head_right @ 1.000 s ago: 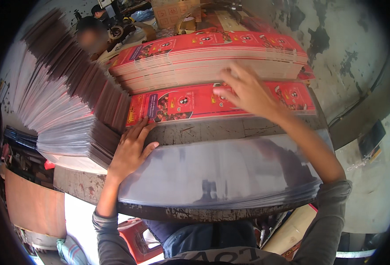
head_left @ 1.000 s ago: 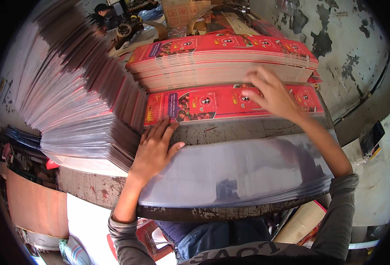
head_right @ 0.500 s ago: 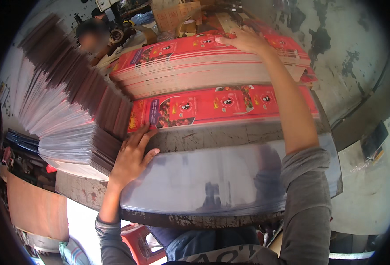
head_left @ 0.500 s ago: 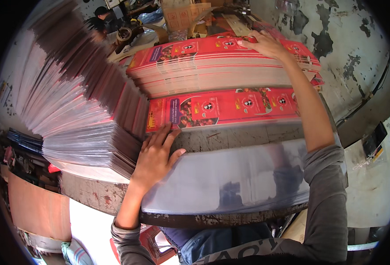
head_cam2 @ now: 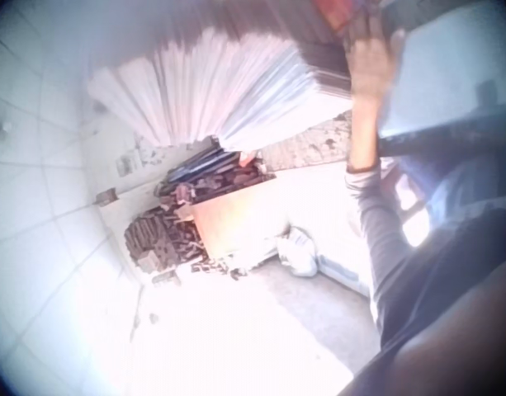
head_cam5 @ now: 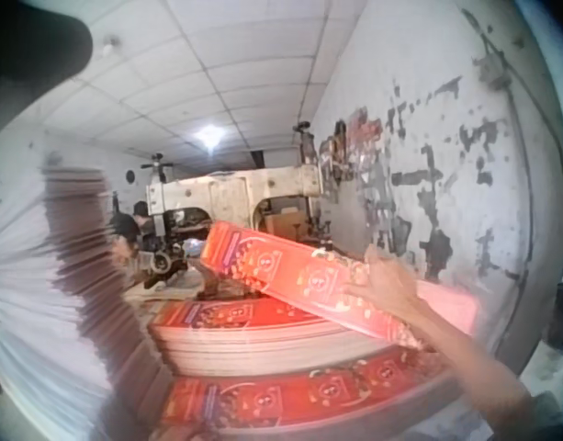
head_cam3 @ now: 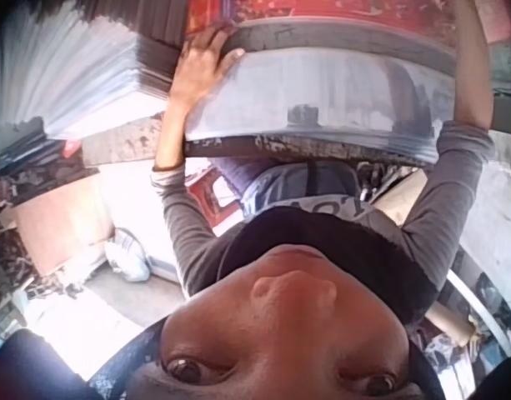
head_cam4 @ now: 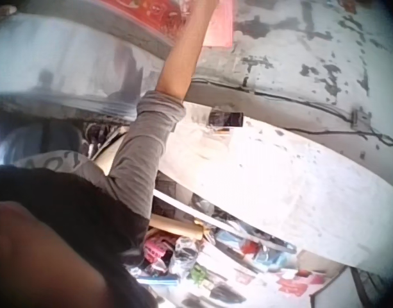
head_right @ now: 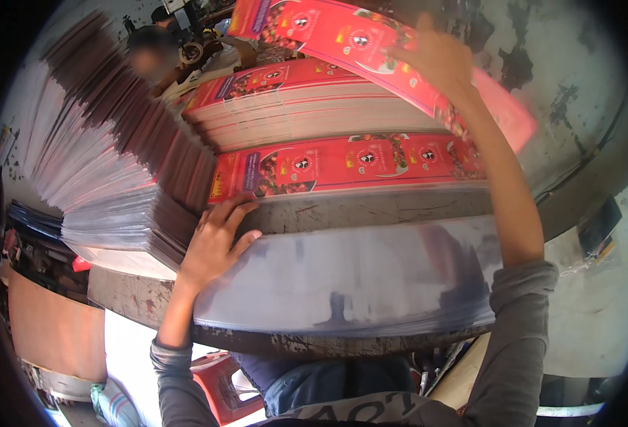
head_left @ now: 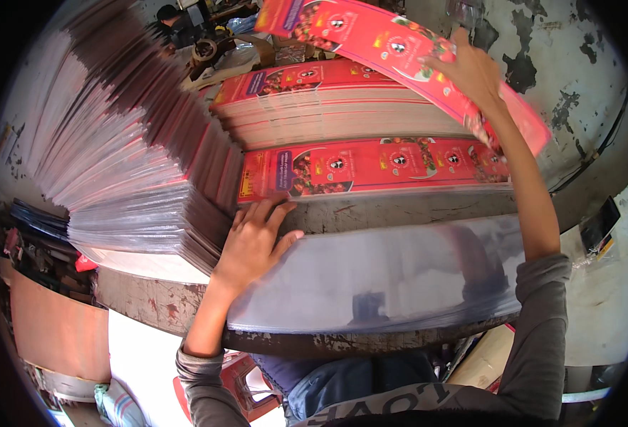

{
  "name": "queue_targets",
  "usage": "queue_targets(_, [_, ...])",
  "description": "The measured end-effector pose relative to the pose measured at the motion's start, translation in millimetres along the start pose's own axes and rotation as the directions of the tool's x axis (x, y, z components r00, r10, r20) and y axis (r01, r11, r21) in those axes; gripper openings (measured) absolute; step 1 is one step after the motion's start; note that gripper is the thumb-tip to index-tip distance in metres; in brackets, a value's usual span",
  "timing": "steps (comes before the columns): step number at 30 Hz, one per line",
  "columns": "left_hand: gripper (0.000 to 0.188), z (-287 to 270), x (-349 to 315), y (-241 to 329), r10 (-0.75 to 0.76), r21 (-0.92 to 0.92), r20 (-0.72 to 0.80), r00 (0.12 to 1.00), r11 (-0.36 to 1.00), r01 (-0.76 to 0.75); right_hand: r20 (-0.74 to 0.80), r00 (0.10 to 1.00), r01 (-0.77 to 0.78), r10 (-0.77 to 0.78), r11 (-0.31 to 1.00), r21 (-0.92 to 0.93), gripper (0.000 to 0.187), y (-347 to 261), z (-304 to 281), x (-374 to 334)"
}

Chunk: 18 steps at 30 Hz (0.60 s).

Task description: The person inserts printed paper strips into plastic sleeves one at a time by hand.

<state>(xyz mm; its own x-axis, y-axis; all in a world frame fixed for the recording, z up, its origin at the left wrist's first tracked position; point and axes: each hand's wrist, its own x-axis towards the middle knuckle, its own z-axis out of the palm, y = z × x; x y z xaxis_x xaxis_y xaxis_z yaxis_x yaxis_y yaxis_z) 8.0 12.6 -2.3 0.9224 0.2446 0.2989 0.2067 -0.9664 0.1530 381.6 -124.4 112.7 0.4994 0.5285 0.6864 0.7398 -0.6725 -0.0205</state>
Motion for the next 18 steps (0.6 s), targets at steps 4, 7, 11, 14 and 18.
queue_targets(4, [0.059,-23,0,12,0.16,-0.222,0.089,0.983,0.965,-0.137,0.046,0.998,-0.041,0.034,0.985,0.165,0.069,31,-23,-41])
queue_targets(7, [0.07,-31,-10,21,0.221,-0.219,0.176,0.959,0.959,-0.181,0.067,0.996,-0.07,0.054,0.961,0.267,0.06,51,-30,-68])
queue_targets(11, [0.076,-28,-20,30,0.14,-0.14,0.22,0.965,0.984,-0.111,0.149,0.984,-0.147,0.1,0.927,0.345,0.057,73,-44,-86])
queue_targets(14, [0.076,-20,-22,31,0.104,-0.113,0.163,0.981,0.99,-0.086,0.081,0.992,-0.124,0.096,0.851,0.51,0.052,85,-48,-81])
queue_targets(18, [0.072,-19,-25,32,0.08,0.035,0.105,0.991,0.996,-0.084,0.121,0.988,-0.154,0.1,0.779,0.608,0.032,64,-64,-61])
